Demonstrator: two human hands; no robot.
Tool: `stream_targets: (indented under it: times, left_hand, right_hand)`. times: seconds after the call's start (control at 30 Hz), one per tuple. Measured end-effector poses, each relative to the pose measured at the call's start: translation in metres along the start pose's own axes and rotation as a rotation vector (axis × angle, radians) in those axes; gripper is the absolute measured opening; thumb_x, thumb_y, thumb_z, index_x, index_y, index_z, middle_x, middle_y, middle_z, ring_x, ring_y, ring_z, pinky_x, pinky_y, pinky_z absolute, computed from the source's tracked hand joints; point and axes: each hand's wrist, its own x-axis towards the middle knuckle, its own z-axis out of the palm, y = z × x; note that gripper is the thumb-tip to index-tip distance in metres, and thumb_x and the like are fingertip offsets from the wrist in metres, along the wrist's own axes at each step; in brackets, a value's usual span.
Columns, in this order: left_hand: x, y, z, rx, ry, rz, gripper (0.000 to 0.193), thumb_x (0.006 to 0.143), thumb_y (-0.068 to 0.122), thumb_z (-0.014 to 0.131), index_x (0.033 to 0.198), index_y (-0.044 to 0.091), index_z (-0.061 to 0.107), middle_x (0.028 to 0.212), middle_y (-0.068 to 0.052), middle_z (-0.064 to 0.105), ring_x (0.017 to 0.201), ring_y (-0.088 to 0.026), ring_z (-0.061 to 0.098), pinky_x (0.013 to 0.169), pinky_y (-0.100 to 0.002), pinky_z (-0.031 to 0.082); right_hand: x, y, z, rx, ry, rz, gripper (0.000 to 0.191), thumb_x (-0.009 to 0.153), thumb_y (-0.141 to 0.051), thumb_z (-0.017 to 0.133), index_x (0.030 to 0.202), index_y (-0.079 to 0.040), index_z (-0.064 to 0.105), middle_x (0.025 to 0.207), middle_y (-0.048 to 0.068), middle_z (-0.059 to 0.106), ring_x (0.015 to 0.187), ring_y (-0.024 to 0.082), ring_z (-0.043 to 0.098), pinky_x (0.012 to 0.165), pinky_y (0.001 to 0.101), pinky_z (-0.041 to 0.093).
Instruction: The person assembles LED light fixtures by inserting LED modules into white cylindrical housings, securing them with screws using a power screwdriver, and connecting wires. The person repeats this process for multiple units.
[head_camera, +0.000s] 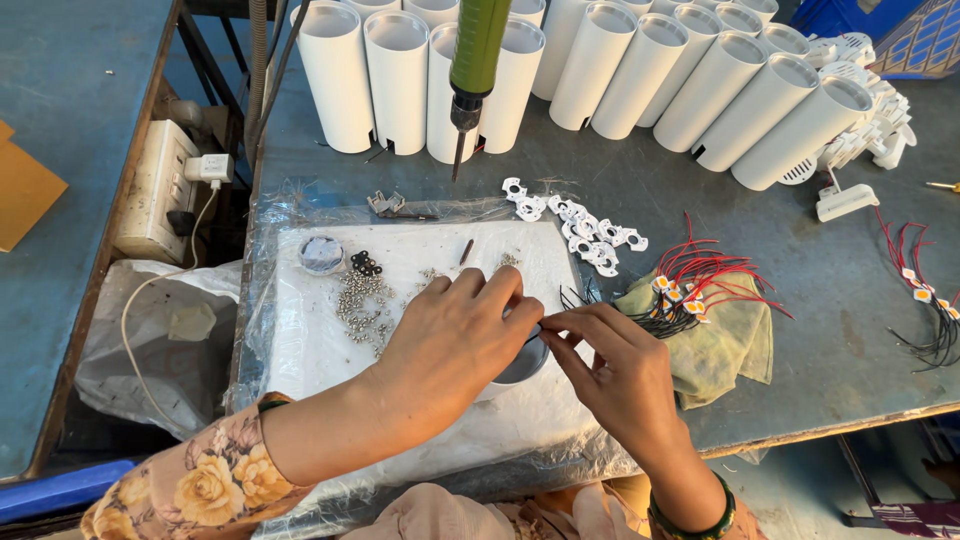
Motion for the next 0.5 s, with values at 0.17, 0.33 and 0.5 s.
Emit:
stream_targets:
  times: [0.17, 0.33, 0.5]
  left_hand:
    - [-0.002, -0.003, 0.003, -0.079, 0.028, 0.008, 0.037, 0.071, 0.006, 0.073, 0.107, 0.006, 0.066, 0.106, -0.009, 0.057, 0.086, -0.026, 0.064, 0.07, -0.04, 0.056]
    - [-0.004, -0.004, 0.008, -0.134, 0.073, -0.035, 0.03, 0.076, 0.009, 0.073, 0.105, 0.009, 0.066, 0.103, -0.007, 0.058, 0.085, -0.025, 0.067, 0.072, -0.042, 0.056]
    - [-0.007, -0.006, 0.013, -0.229, -0.089, -0.117, 0.032, 0.082, 0.005, 0.069, 0.113, 0.006, 0.062, 0.11, -0.009, 0.057, 0.084, -0.026, 0.07, 0.068, -0.042, 0.058]
  right_hand:
    - [-0.003, 0.005, 0.004, -0.008, 0.011, 0.009, 0.016, 0.081, -0.004, 0.081, 0.096, -0.005, 0.075, 0.089, 0.004, 0.075, 0.067, 0.011, 0.072, 0.047, 0.0245, 0.048]
    - [-0.002, 0.014, 0.014, 0.023, 0.029, -0.016, 0.017, 0.082, -0.006, 0.083, 0.095, -0.005, 0.072, 0.088, 0.005, 0.075, 0.073, 0.012, 0.074, 0.057, 0.025, 0.054]
    - [-0.003, 0.017, 0.019, 0.058, 0.048, -0.006, 0.016, 0.082, -0.006, 0.083, 0.094, -0.006, 0.073, 0.088, 0.004, 0.075, 0.074, 0.012, 0.075, 0.059, 0.0248, 0.056]
